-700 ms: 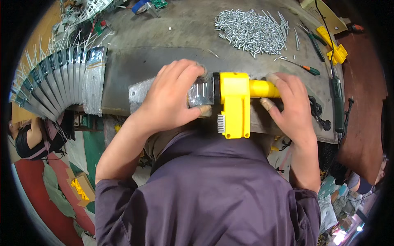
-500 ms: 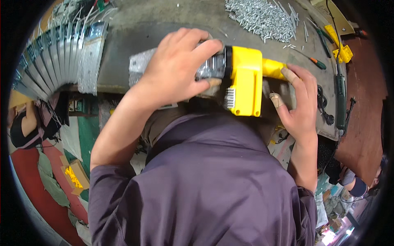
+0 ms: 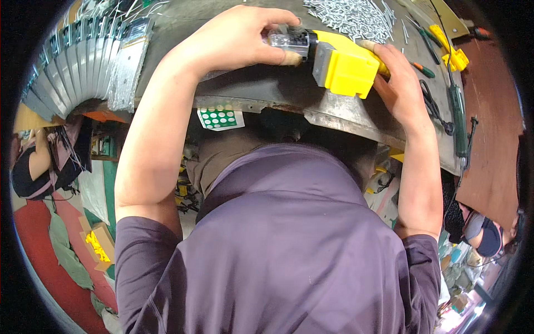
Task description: Assembling components and soldering wires inside a yellow handheld electronic device housing.
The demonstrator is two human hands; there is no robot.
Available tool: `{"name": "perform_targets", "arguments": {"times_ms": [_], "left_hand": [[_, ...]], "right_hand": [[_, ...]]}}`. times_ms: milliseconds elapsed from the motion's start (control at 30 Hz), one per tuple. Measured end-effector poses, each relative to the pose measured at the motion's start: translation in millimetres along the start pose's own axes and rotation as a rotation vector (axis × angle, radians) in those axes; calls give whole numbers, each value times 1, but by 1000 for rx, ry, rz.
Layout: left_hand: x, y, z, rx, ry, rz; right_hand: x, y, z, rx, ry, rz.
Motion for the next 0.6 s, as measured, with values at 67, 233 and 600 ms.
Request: {"name": "perform_targets", "arguments": {"times_ms": [67, 233, 600], "left_hand": [[0, -4, -4, 4, -68, 141], [-10, -11, 2, 88, -44, 219], [-28, -1, -17, -723, 177, 50]], "right_hand": [[-3, 1, -3, -111, 29, 54], [-12, 13, 2, -248, -96, 32], [-6, 74, -43, -212, 192, 368]]}}
Point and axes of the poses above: each hand's wrist, its own x-axis towards the middle knuckle, its own y-axis out of the back of the hand, z = x × y, the point moved 4 cm from there along x, towards the middle knuckle, and after that the axes turned 2 degrees about y, right-handed, at the moved point
